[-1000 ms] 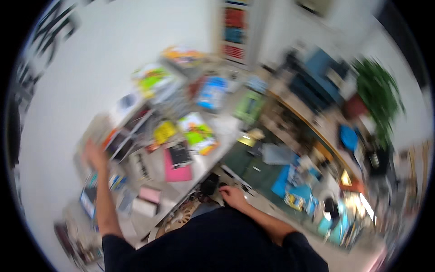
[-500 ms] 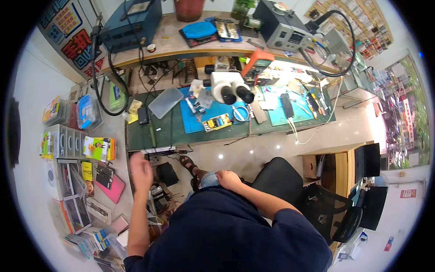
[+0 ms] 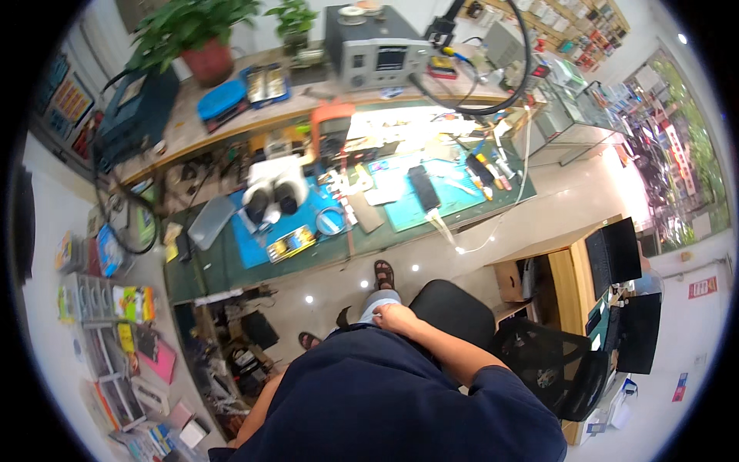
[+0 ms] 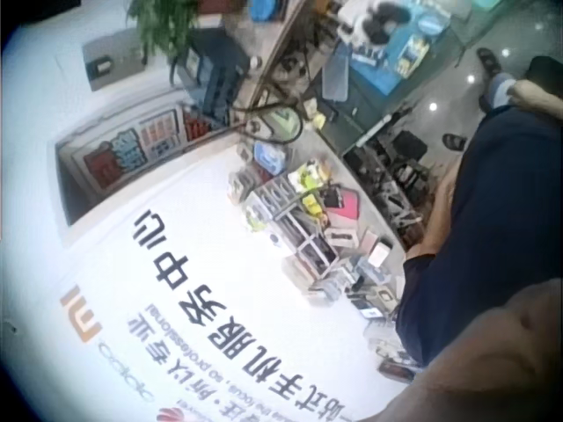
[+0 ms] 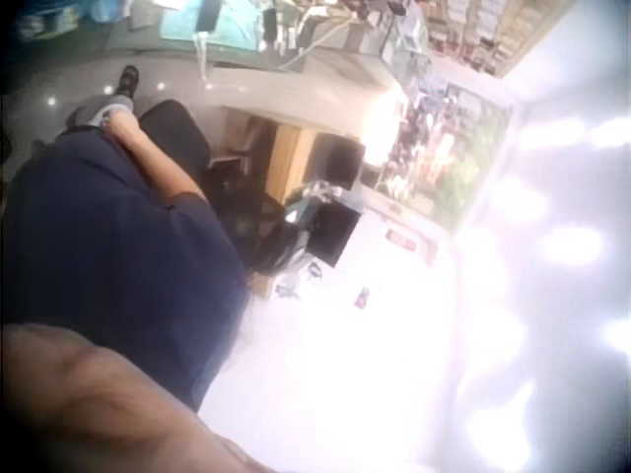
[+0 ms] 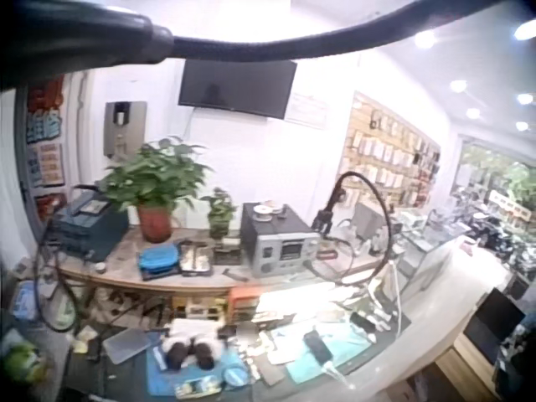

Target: The person holds a smartphone with a cracked screen and repeatedly presses the power button to test functionality. They connect a charging cable to the device and inspect the screen and internal components after opening the back cover. The person then retrieves a replacement screen assembly from a shelf and compares it with the original device.

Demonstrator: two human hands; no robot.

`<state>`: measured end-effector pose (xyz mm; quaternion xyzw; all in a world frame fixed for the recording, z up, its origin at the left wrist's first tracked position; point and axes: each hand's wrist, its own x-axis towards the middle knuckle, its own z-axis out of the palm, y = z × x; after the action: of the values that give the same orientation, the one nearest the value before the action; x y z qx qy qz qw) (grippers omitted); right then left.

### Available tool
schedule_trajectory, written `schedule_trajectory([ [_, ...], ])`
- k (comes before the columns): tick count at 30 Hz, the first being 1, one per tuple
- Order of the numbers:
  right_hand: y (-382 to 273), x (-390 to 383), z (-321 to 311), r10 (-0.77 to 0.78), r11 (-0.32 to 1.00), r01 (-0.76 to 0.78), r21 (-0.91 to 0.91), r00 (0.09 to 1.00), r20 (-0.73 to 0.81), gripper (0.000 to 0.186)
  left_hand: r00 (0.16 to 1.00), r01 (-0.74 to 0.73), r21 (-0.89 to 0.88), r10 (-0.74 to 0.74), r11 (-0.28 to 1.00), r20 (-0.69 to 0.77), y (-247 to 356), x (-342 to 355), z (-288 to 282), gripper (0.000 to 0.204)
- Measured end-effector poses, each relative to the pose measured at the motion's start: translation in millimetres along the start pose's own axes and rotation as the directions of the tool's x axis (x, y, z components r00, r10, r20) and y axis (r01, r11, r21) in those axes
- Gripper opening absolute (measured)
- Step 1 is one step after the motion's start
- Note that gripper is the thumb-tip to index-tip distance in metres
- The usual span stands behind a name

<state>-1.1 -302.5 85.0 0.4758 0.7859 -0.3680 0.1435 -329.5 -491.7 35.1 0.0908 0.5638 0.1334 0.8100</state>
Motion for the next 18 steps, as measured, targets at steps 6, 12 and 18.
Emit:
schedule_trajectory([
  [6, 115.3, 19.6, -97.6, 0.027, 0.996, -0.027, 0.081, 1.0, 0.008, 0.038, 0.992, -0.079, 0.033, 0.082, 0.996, -0.094, 2.3, 155.5, 73.3, 0.091],
  [12, 223.2, 27.4, -203.1, 0.325, 0.934, -0.245, 0.261, 0.886, -0.331, 0.026, 0.906, 0.134, 0.499, 0.098, 0.856, -0.412, 53.9, 229.1, 171.8, 0.098],
  [18, 306.3, 101.1, -237.7, -0.122, 0.992, 0.064, -0.105, 0.629, -0.768, 0.012, 0.916, 0.04, 0.673, 0.242, 0.739, -0.32, 70.0, 300.7, 219.1, 0.102],
])
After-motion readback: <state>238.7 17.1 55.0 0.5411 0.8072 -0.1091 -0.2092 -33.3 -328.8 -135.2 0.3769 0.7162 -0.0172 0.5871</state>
